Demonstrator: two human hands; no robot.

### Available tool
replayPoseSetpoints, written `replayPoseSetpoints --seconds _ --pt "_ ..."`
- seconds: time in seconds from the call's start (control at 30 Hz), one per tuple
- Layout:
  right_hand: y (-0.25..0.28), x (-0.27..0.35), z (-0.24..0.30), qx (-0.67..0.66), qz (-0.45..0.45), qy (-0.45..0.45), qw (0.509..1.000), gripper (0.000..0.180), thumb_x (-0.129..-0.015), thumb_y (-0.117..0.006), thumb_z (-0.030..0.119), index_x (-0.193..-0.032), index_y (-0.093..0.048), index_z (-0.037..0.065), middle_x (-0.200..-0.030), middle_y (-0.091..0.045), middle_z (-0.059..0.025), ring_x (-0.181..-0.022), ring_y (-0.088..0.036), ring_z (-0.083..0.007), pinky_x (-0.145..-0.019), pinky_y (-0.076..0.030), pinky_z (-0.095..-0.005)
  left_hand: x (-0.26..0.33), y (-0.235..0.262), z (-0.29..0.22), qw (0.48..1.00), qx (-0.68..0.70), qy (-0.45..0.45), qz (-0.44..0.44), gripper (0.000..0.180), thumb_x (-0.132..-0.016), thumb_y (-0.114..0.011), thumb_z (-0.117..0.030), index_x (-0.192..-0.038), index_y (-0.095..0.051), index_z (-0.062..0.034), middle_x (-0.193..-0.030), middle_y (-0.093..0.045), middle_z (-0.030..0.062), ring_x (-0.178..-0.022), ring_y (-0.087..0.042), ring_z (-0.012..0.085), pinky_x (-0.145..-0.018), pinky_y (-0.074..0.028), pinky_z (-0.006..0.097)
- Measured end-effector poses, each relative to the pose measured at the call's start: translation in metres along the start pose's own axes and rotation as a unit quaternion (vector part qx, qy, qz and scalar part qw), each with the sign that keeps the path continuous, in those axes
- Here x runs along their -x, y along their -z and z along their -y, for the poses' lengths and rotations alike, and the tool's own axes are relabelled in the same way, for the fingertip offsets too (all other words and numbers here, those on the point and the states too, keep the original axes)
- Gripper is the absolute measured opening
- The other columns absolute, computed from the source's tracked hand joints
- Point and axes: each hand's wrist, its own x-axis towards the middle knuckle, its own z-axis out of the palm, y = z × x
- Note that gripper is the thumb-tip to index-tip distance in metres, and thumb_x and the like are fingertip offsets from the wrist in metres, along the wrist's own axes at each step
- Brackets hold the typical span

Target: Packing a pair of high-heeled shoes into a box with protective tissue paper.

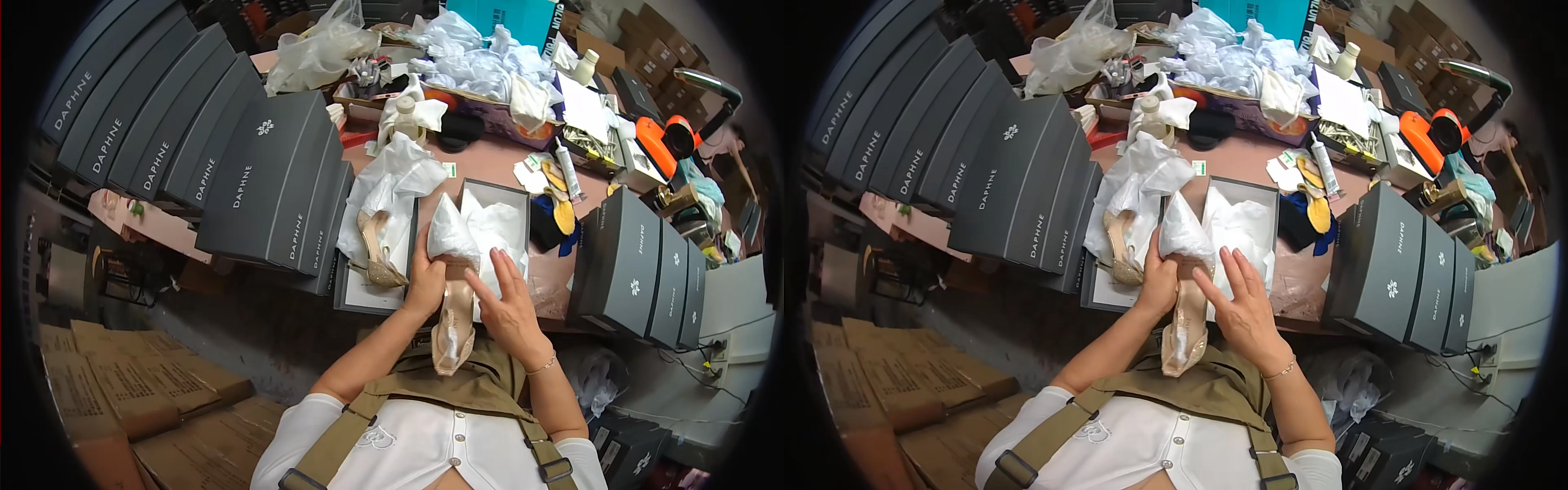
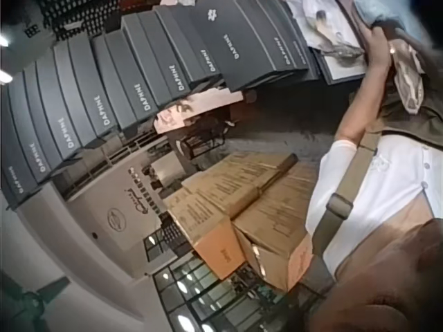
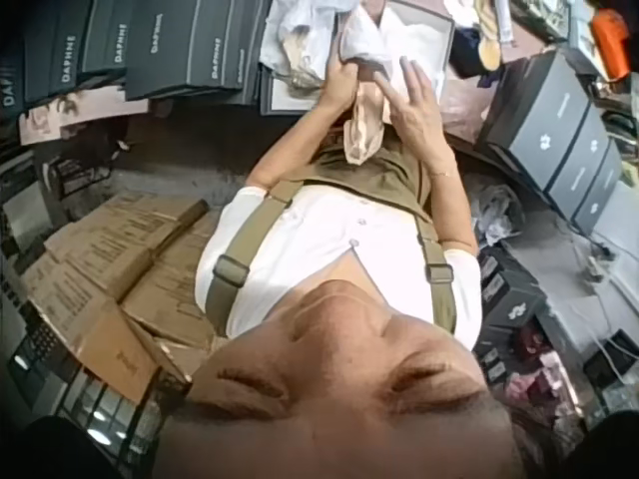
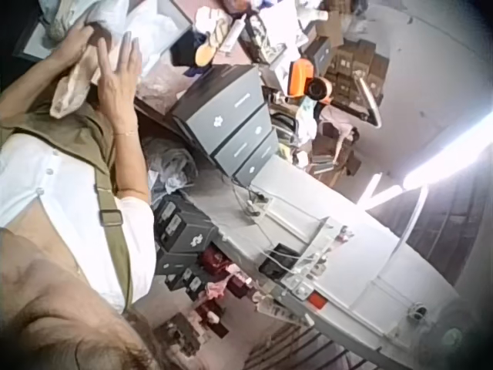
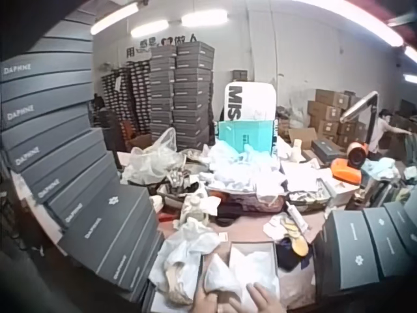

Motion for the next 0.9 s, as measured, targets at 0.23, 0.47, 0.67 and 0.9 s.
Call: replayPoseSetpoints --seconds 0.23,0.47,0.67,0.9 --pt "-0.036 0.003 -0.057 0.041 -0.015 -0.007 0.999 0.028 -0.079 -0.060 0.012 -0.106 -0.064 0.014 -0.142 -0.039 -0.0145 -0.135 -0.031 -0.0371 -0.109 -0.027 -0.0520 -0.029 0.099 -0.046 0.737 -0.621 -0.207 0.170 0.049 -0.078 -0.057 -0.005 -0.127 -0.054 -0.0023 -0.134 -0.046 0.0183 -0.133 -0.035 0.0363 -0.112 -0.026 0.045" --pt "-0.098 0.018 -0.092 0.127 0.121 -0.007 0.984 0.020 -0.085 -0.050 0.017 -0.099 -0.058 0.006 -0.125 -0.050 -0.0187 -0.134 -0.031 -0.0412 -0.108 -0.026 -0.0560 -0.044 0.148 -0.038 0.496 -0.798 -0.155 0.304 0.037 -0.077 -0.060 -0.005 -0.113 -0.065 -0.0155 -0.137 -0.046 0.0119 -0.140 -0.025 0.0326 -0.110 -0.013 0.063" --pt "-0.081 0.023 -0.076 0.102 0.089 -0.056 0.989 0.028 -0.084 -0.054 0.023 -0.107 -0.058 0.008 -0.127 -0.048 -0.0215 -0.133 -0.028 -0.0478 -0.110 -0.019 -0.0591 -0.051 0.146 -0.033 0.454 -0.812 -0.201 0.306 0.038 -0.075 -0.063 -0.007 -0.112 -0.064 -0.0170 -0.129 -0.053 0.0086 -0.134 -0.036 0.0275 -0.110 -0.014 0.064" --pt "0.008 -0.030 -0.061 -0.274 -0.109 -0.101 0.950 0.015 -0.091 -0.057 0.016 -0.097 -0.059 0.002 -0.092 -0.061 -0.0125 -0.086 -0.056 -0.0237 -0.077 -0.045 -0.0342 -0.046 0.069 -0.137 0.839 -0.463 -0.174 0.226 0.032 -0.084 -0.063 -0.007 -0.115 -0.055 -0.0014 -0.113 -0.061 0.0118 -0.105 -0.057 0.0225 -0.091 -0.044 0.034"
